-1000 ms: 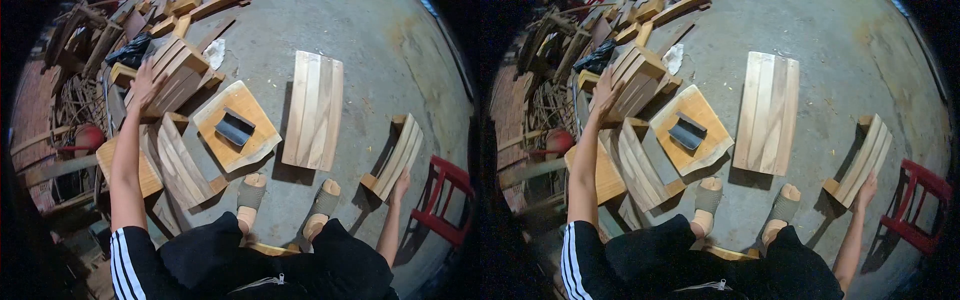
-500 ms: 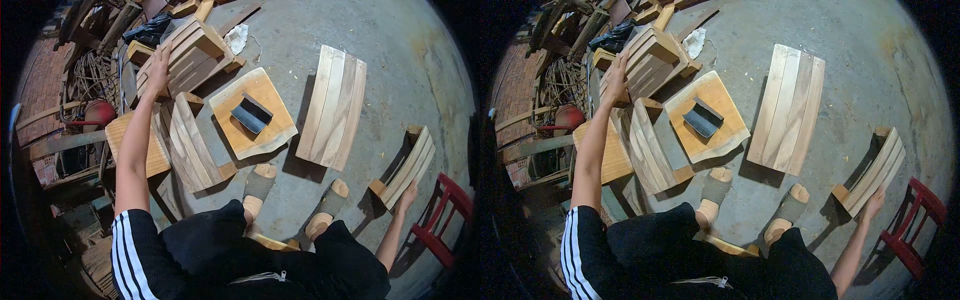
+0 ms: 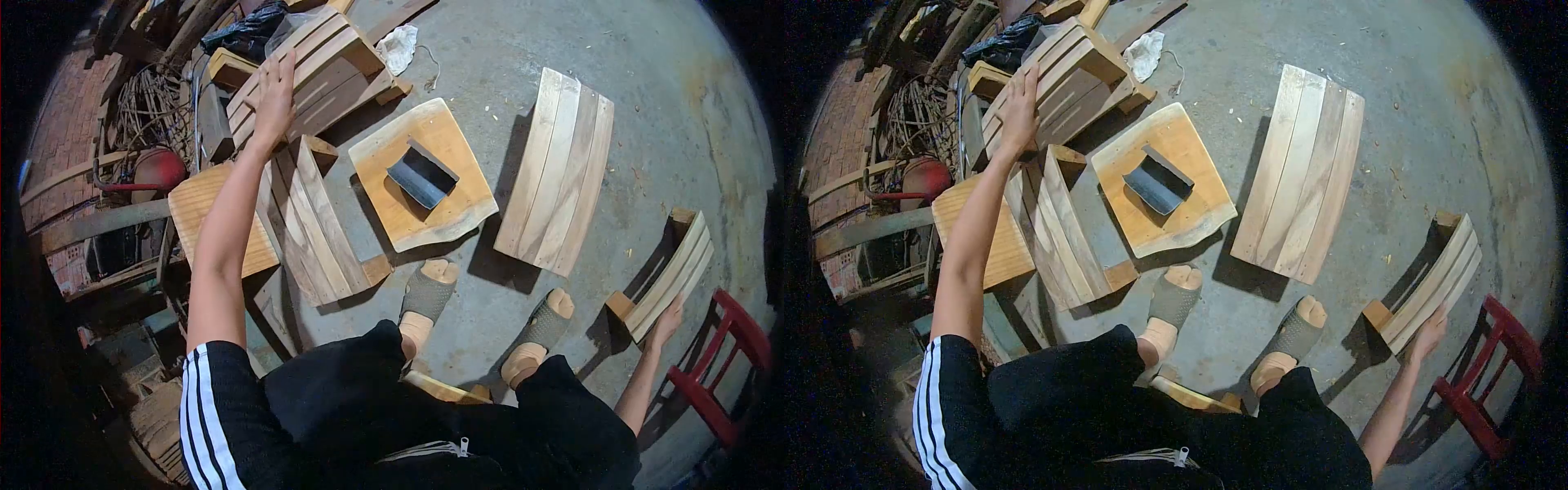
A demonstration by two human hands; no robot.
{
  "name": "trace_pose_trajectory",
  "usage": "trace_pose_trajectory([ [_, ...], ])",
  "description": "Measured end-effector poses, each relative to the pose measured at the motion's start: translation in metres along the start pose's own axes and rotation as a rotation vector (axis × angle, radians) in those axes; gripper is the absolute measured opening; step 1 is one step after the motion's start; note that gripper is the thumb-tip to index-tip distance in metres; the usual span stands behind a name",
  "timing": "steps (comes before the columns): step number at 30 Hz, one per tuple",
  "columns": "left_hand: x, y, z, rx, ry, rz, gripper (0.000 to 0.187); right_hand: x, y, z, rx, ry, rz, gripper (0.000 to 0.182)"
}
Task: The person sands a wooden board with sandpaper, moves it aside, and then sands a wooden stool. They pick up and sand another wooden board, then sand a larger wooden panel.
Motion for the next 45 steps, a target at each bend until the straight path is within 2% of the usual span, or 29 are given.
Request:
trace_pose_trajectory([
  [3,-0.003,0.003,-0.001,0.004,-0.023,0.042,0.100,0.004,0.006,0.002,-0.035,0.021,-0.046,0.066],
  [9,0.003,0.002,-0.004,-0.035,0.139,-0.035,0.099,-0.007,-0.005,0.003,-0.011,0.016,-0.009,0.063],
  [12,0.002,0.002,-0.003,-0.019,0.135,0.001,0.098,-0.015,-0.010,0.002,0.090,-0.079,-0.031,0.062],
  [13,0.000,0.004,0.000,-0.024,0.138,-0.007,0.098,-0.022,-0.013,-0.004,0.177,-0.253,-0.070,0.061],
  [15,-0.002,0.005,-0.004,0.039,0.009,0.108,0.097,-0.017,-0.007,-0.007,0.281,-0.531,-0.134,0.059],
  [16,-0.007,0.002,-0.002,-0.005,0.019,0.083,0.095,-0.012,0.000,-0.005,0.365,-0.535,-0.207,0.060],
  [17,-0.011,0.001,-0.008,0.040,0.015,0.120,0.093,-0.022,-0.002,-0.012,0.495,-0.708,-0.176,0.065],
  [18,-0.026,0.006,0.001,0.085,0.010,0.158,0.091,-0.022,0.003,-0.011,0.505,-0.689,-0.224,0.070],
  [19,-0.039,0.007,0.005,0.026,0.044,0.059,0.088,-0.022,0.007,-0.012,0.515,-0.742,-0.237,0.070],
  [20,-0.049,0.007,0.003,0.024,0.060,0.046,0.088,-0.021,0.009,-0.013,0.531,-0.796,-0.247,0.071],
  [22,-0.094,0.009,0.028,-0.039,0.268,-0.261,0.083,-0.008,0.019,-0.014,0.577,-0.838,-0.268,0.071],
  [23,-0.115,0.012,0.034,-0.005,0.233,-0.248,0.078,-0.002,0.023,-0.015,0.571,-0.862,-0.280,0.067],
  [28,-0.206,0.025,0.069,0.033,0.143,-0.582,0.076,-0.006,0.022,-0.020,0.586,-0.912,-0.277,0.054],
  [32,-0.247,0.035,0.081,0.137,0.214,-0.690,0.072,0.021,0.031,-0.034,0.585,-1.015,-0.204,0.051],
  [36,-0.284,0.049,0.093,0.169,0.430,-0.755,0.063,0.092,0.065,-0.035,0.673,-1.181,-0.178,0.046],
  [37,-0.294,0.052,0.098,0.198,0.540,-0.748,0.054,0.111,0.075,-0.037,0.728,-1.266,-0.169,0.045],
  [38,-0.303,0.054,0.100,0.191,0.538,-0.747,0.054,0.123,0.081,-0.039,0.731,-1.268,-0.161,0.045],
  [40,-0.317,0.054,0.090,0.379,0.904,-0.616,0.047,0.149,0.091,-0.041,0.726,-1.114,-0.071,0.044],
  [42,-0.331,0.050,0.081,0.387,0.984,-0.605,0.047,0.186,0.108,-0.046,0.744,-0.949,0.028,0.042],
  [45,-0.339,0.045,0.059,0.638,1.413,-0.297,0.059,0.238,0.130,-0.070,0.823,-0.813,0.119,0.039],
])
Point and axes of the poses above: each hand's wrist, its own y-axis away from the middle knuckle, its own z-axis out of the back of the hand, x = y × z, the point moved 6 cm from there along -y, towards the middle knuckle, and after that the axes turned 8 degrees about x, right-handed, at the moved point
